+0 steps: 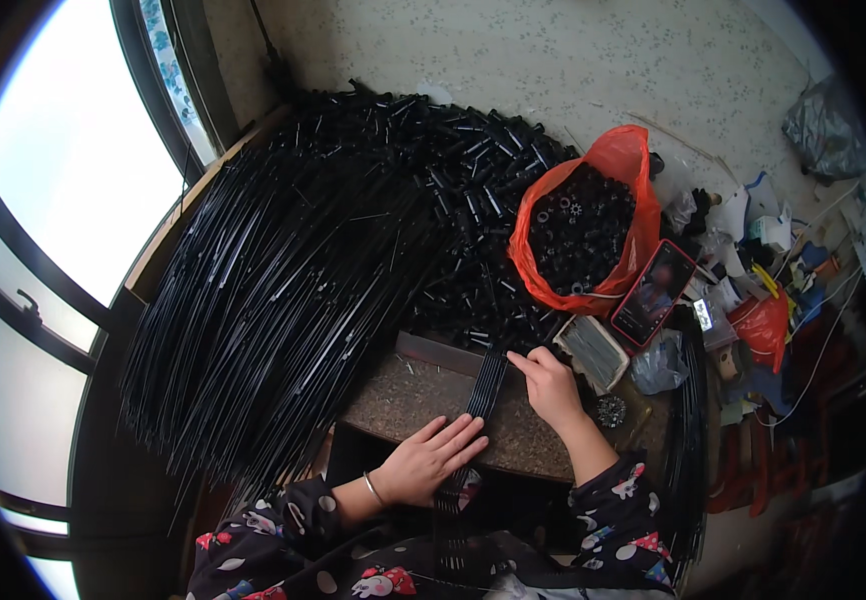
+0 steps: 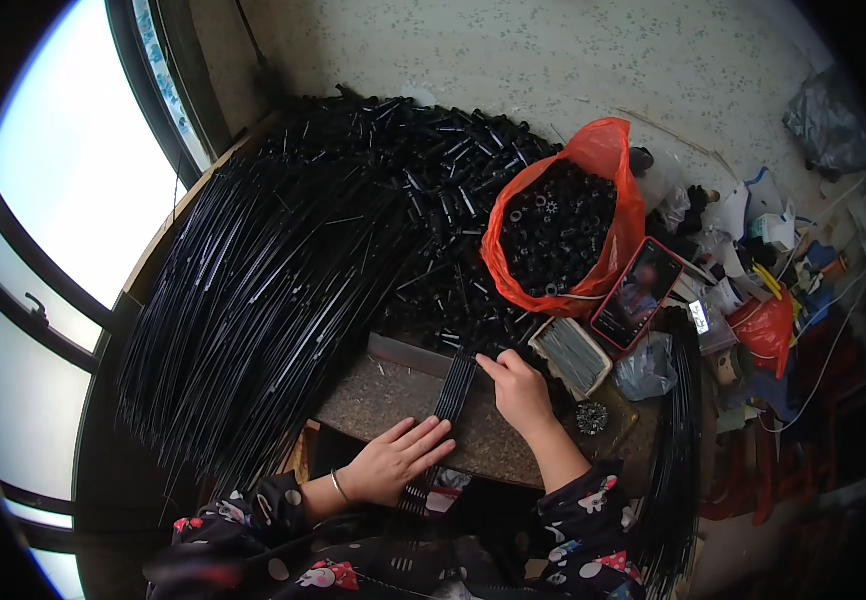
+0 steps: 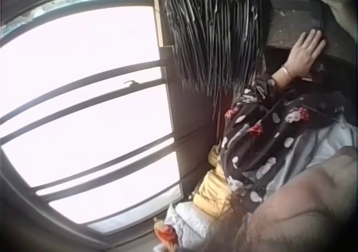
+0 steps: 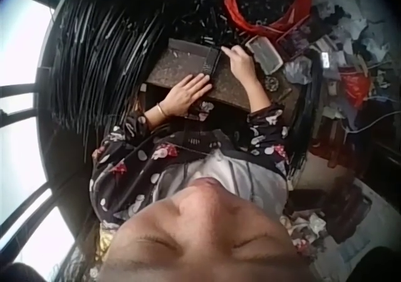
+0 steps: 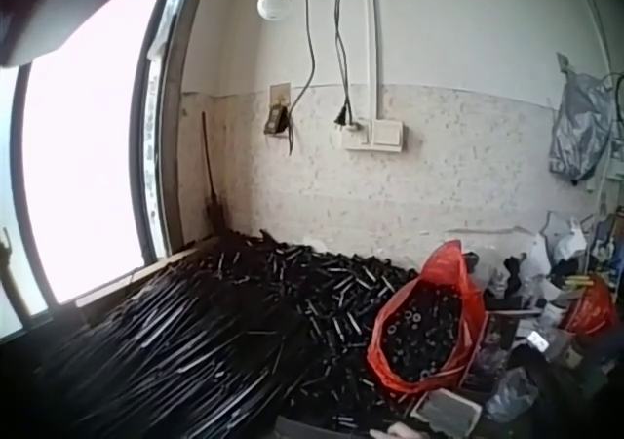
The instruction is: Manually assemble components by inserting wire filaments and using a crimping tool to secure them.
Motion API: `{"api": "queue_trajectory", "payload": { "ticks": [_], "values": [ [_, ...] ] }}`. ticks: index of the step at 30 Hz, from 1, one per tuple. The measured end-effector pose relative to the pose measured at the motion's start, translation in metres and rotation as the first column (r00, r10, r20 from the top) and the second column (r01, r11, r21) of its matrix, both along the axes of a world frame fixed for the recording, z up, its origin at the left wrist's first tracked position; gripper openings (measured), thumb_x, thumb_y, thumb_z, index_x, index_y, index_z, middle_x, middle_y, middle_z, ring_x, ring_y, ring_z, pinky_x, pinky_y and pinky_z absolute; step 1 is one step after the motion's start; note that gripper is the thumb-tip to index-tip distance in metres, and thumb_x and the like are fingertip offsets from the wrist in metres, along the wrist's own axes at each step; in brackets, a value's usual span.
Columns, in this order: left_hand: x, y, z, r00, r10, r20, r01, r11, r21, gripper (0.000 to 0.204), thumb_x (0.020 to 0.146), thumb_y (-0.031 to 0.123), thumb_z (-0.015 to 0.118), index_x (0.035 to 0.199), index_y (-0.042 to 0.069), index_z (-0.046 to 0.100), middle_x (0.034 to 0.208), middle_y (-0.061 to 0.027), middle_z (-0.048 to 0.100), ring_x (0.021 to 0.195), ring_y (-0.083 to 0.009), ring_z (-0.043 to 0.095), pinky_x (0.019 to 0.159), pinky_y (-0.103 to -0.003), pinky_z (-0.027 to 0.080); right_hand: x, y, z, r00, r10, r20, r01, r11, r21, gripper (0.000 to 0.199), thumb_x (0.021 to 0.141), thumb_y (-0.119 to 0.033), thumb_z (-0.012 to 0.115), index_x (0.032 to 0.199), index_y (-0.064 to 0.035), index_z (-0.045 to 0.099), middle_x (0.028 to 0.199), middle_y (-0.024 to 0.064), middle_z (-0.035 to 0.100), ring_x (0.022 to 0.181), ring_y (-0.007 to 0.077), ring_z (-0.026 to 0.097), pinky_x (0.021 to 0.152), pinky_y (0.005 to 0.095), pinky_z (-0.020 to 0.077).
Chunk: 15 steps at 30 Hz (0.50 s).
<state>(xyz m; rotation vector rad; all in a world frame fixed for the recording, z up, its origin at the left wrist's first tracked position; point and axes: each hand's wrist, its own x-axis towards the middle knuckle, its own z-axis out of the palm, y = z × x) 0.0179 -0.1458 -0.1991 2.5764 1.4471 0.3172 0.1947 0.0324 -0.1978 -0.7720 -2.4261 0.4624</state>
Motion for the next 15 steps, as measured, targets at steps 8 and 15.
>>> {"api": "queue_trajectory", "payload": {
  "ticks": [8,15],
  "values": [
    [0.000,0.000,-0.002,1.000,0.000,-0.022,0.001,0.999,0.032,0.080,0.077,0.050,0.053,0.137,0.004,0.028,0.143,-0.0172,0.025,0.133,-0.0285,0.025,0.105,-0.042,0.022,0.003,0.005,0.004,0.996,0.003,0.089,-0.003,1.000,0.006,0.032,0.075,0.001,0.052,0.103,-0.0097,0.064,0.079,0.0091,0.053,0.069,0.0285,0.057,0.060,0.0360,0.0471],
    [0.000,0.000,-0.001,0.999,-0.005,0.033,0.004,1.000,0.029,0.080,0.077,0.051,0.053,0.136,0.003,0.029,0.142,-0.0178,0.027,0.132,-0.0294,0.027,0.105,-0.042,0.023,0.007,0.016,0.004,0.994,0.083,0.064,-0.079,0.995,-0.066,0.029,0.077,0.001,0.052,0.100,-0.0100,0.065,0.080,0.0103,0.056,0.072,0.0287,0.058,0.062,0.0355,0.0476]
  ]
}}
